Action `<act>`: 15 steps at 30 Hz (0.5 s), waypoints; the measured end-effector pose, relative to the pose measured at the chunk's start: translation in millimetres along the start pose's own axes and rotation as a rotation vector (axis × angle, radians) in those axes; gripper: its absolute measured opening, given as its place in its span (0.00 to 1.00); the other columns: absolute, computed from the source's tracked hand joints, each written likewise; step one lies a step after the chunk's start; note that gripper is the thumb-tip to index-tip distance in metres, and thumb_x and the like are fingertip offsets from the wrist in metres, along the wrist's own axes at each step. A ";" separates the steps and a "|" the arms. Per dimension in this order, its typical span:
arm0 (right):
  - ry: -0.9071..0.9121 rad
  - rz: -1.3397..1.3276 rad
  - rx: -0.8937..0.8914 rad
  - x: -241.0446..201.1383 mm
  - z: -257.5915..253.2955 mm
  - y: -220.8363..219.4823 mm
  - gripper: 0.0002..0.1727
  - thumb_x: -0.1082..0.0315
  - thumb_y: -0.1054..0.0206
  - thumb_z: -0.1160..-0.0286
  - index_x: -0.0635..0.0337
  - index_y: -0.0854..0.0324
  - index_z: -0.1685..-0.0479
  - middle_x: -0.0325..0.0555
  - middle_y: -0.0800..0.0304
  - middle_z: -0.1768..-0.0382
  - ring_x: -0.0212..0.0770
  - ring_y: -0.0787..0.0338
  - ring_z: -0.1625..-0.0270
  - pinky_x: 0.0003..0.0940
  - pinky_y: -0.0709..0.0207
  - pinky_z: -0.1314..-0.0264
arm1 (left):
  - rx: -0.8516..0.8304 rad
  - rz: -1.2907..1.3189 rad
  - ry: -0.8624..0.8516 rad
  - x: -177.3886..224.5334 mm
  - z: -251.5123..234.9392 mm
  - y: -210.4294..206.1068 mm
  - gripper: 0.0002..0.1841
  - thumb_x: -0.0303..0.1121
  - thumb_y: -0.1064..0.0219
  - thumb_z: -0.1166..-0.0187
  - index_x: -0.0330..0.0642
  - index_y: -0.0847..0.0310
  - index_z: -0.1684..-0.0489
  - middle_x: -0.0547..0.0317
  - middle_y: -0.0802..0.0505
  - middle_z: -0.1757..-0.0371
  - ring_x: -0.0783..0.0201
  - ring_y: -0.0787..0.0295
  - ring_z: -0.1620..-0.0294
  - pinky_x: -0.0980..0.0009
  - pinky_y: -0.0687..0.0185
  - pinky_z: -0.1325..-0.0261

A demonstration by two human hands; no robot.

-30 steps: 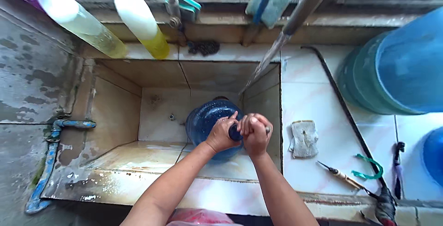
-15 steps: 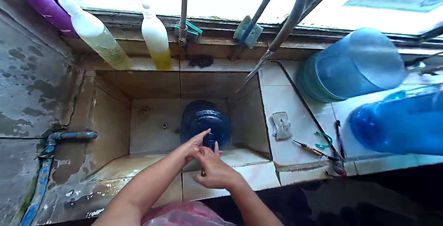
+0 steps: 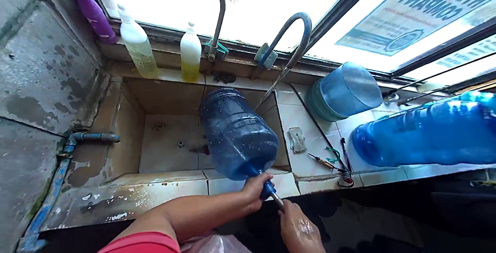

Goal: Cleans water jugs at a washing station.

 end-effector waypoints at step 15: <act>0.116 -0.723 0.300 122.8 168.7 -171.5 0.21 0.62 0.35 0.23 0.73 0.16 0.42 0.61 0.08 0.59 0.53 0.08 0.55 0.57 0.17 0.46 | -0.146 -0.335 -0.078 -209.1 118.1 6.4 0.19 0.33 0.26 0.24 0.33 0.23 0.40 0.51 0.08 0.56 0.61 0.09 0.55 0.61 0.13 0.46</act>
Point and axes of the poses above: each hand's wrist, its own z-axis away from the middle knuckle, its own y-axis out of the back of the hand, x = y × z, the point moved 8 cm from there along -z, towards the middle knuckle
